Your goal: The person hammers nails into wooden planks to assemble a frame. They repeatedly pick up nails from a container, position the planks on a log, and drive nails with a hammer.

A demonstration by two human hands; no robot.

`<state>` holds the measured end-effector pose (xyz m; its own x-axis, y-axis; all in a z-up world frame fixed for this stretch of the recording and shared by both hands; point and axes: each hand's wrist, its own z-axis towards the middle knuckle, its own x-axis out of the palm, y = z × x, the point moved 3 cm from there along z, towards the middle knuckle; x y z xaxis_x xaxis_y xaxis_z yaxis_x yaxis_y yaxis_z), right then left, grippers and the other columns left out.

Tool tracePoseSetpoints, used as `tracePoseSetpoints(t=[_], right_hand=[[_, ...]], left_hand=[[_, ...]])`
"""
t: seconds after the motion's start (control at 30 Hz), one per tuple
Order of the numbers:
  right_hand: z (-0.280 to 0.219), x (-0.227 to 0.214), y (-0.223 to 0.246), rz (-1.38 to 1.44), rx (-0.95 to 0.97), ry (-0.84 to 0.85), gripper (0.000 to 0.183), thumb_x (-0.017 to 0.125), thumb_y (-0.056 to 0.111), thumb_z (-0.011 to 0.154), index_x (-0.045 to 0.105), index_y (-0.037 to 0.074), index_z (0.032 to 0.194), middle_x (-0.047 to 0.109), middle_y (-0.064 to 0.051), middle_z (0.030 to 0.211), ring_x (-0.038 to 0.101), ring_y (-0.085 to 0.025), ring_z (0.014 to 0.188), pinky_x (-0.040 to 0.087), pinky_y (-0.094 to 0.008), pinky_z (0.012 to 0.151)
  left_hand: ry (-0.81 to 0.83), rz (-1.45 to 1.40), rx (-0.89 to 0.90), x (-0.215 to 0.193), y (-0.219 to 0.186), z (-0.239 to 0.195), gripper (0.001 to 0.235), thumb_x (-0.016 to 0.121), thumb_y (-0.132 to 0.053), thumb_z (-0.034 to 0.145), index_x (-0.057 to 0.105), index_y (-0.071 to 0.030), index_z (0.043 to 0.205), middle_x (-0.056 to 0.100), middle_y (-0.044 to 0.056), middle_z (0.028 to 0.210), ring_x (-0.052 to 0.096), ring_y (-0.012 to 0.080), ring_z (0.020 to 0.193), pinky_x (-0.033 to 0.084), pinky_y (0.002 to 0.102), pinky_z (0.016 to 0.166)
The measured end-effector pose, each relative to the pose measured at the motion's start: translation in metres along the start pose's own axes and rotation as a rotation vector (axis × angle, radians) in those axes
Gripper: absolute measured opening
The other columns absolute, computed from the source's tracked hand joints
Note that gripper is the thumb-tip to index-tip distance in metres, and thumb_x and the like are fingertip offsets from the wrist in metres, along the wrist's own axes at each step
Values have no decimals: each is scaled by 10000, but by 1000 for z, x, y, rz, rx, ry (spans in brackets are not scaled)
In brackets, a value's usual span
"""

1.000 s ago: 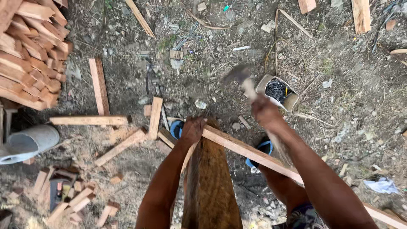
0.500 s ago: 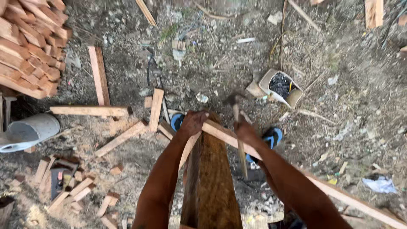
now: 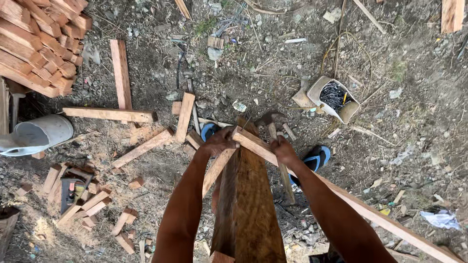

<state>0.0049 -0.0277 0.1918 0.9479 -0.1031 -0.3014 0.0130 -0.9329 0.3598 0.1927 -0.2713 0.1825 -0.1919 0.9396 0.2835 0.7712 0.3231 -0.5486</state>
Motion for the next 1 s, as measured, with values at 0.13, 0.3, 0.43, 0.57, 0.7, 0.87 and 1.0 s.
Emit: tracePoseSetpoints(t=[0.13,0.3,0.43,0.57,0.7,0.87,1.0], right_hand=[[-19,7,2,197,47,67,371,516,327,1021,563,1,1192,669,-185,901,645,-289,796,520,-461,739],[-11,0,-8,72,-10,65,389,494,350,1050,554,-6,1194,644,-198,897,622,-300,782,501,-483,742],[1,5,-8,-76,-49,36,405,476,368,1073,547,-11,1196,625,-208,894,604,-310,771,485,-500,744],[-13,-6,8,-33,-61,41,411,490,376,1054,523,-1,1214,643,-192,882,632,-315,764,504,-501,730],[-44,-48,55,82,-69,6,325,441,291,1045,556,72,1256,687,-168,908,642,-278,696,523,-476,669],[-55,-94,95,6,-63,68,268,422,181,1065,538,37,1260,663,-164,867,589,-210,647,510,-409,577],[-47,-122,111,-88,-15,153,269,419,231,1071,538,109,1279,629,-42,895,578,-138,603,498,-312,523]], left_hand=[[-37,129,-161,5,-5,-16,1063,782,-618,756,368,-122,1600,498,158,1566,468,331,1431,394,462,1167],[-79,-76,35,7,-8,-13,1082,848,-586,699,423,-52,1539,557,208,1519,505,362,1420,402,470,1173],[-101,-16,1,3,-6,-8,1115,818,-592,694,362,-79,1572,496,196,1547,463,348,1425,394,455,1168],[-76,35,-19,17,0,-3,1139,822,-561,756,246,-81,1613,332,169,1639,325,315,1495,342,442,1176],[-102,48,-14,9,-1,-2,1122,824,-567,741,303,-63,1598,409,174,1618,391,320,1489,344,414,1196],[-69,61,-18,5,-5,0,1111,827,-552,749,295,-62,1593,411,172,1611,390,321,1486,335,409,1204],[-35,58,-11,5,-6,-1,1133,800,-597,716,311,-74,1595,443,173,1600,407,328,1476,349,427,1191]])
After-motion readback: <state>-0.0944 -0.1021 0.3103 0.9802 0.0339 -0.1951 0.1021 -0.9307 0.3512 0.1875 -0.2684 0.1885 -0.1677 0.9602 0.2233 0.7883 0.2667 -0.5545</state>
